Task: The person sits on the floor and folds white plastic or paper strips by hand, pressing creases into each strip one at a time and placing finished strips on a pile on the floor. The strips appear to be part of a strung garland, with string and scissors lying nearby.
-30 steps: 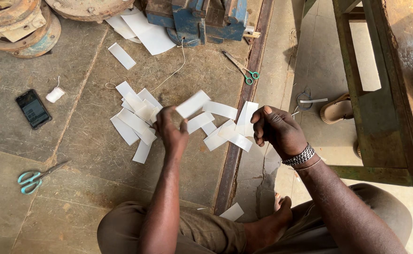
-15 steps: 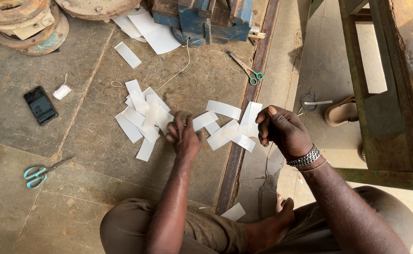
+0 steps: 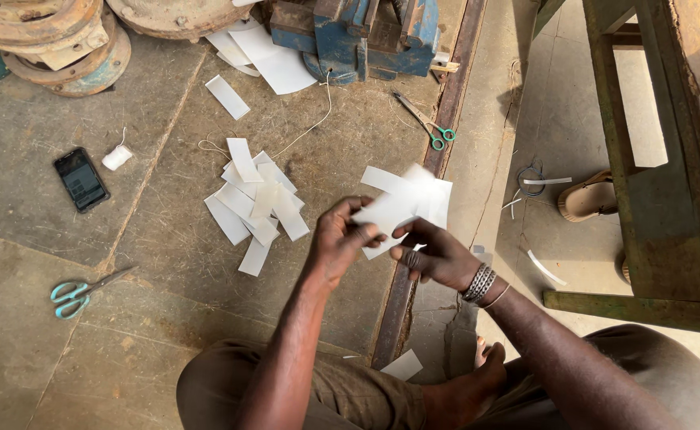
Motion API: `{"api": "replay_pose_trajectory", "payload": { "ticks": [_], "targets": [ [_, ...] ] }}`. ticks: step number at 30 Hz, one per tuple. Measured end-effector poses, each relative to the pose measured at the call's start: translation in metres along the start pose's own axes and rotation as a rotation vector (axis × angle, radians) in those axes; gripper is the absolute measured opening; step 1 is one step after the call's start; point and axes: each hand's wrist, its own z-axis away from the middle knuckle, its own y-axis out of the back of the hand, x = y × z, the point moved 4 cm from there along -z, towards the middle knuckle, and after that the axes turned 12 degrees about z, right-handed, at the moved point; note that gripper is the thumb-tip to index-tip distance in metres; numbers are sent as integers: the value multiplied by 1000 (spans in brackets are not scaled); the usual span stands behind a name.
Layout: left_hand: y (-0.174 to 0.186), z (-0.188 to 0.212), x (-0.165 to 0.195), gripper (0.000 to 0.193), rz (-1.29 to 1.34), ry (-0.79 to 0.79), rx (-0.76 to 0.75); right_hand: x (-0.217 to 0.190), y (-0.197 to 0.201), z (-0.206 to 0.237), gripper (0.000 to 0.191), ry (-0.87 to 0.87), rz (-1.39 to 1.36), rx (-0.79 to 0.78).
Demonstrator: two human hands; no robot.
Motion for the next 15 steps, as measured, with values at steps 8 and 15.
{"api": "replay_pose_trajectory", "payload": {
  "ticks": [8,15],
  "targets": [
    [-15,20,-14,18,185,66,4,-1,1,0,37,256,-167,205],
    [-18,21,-23,22,233,153,-61,-1,11,-1,34,378,-53,76]
  ]
}}
